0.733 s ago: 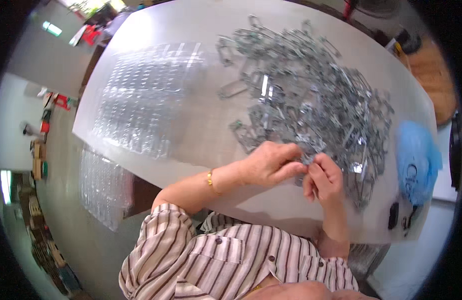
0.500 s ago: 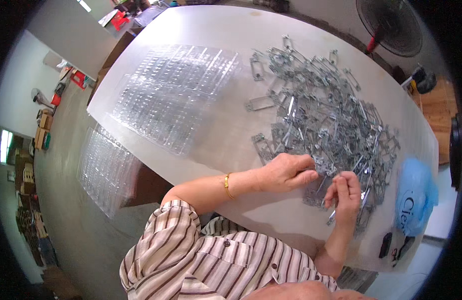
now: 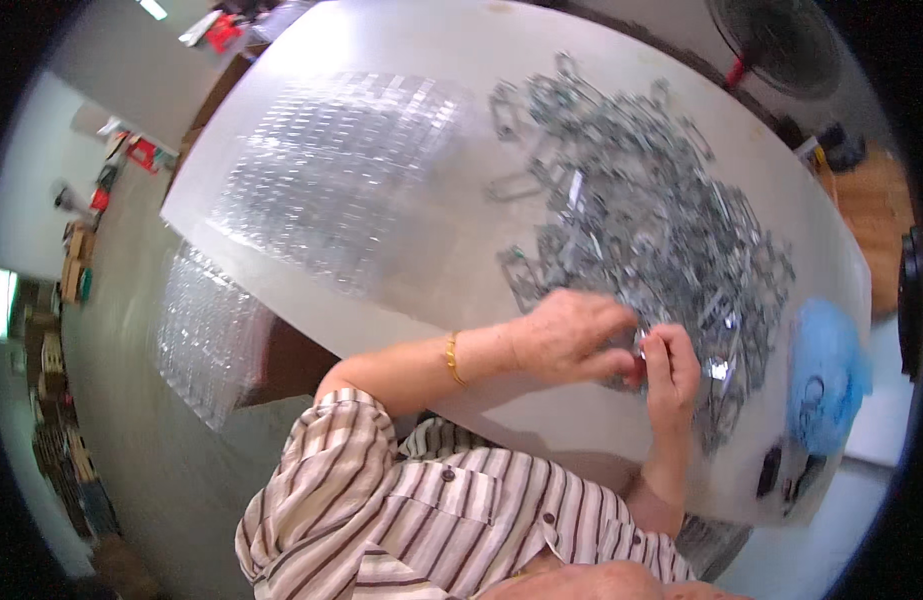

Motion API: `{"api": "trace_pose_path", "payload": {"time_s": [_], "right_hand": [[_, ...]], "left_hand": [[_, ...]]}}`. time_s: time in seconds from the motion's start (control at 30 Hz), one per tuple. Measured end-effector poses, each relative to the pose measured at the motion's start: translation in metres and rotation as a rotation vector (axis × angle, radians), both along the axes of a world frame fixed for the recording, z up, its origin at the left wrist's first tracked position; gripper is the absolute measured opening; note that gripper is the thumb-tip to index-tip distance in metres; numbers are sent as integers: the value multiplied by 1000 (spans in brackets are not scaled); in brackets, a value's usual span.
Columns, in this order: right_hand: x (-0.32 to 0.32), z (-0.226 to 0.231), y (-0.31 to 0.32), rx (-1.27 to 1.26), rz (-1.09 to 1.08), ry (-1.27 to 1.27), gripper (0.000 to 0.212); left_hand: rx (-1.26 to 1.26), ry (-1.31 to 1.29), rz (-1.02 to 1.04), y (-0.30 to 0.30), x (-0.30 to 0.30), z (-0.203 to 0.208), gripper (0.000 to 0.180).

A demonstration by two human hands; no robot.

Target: The person assembles metal components by attaching small clips to metal frames by hand and places the assembled pieces into a plastic tray.

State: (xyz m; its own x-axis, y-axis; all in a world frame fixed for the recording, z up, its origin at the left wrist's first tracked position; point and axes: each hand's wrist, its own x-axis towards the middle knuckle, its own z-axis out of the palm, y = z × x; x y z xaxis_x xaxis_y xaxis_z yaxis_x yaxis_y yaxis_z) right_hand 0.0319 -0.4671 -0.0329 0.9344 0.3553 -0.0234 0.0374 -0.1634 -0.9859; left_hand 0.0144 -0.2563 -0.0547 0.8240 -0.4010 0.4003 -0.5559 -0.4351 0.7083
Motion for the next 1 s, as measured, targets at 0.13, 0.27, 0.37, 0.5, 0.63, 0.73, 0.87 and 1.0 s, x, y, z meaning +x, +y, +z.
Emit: {"api": "trace_pose_path", "payload": {"time_s": [0.13, 0.27, 0.37, 0.5, 0.63, 0.73, 0.87, 1.0], "right_hand": [[3, 1, 1, 8, -37, 8, 13], [7, -2, -13, 141, -95, -41, 13], [7, -4, -21, 177, -120, -50, 13], [9, -2, -22, 162, -106, -70, 12], [12, -2, -17, 133, -94, -129, 11], [13, -9, -16, 113, -66, -195, 9], [13, -22, -22, 408, -120, -180, 14], [13, -22, -23, 436, -95, -224, 18]], "left_hand": [[-229, -121, 213, 10, 7, -10, 32], [-369, 109, 328, 12, 15, -20, 19], [-352, 242, 311, 8, 13, -15, 15], [-245, 74, 190, 5, 15, -12, 12], [-220, 159, 102, 4, 14, -5, 10], [-210, 163, 96, 9, 11, -14, 9], [-266, 88, 110, 6, 15, -11, 7], [-274, 19, 175, 11, 16, 10, 7]]}}
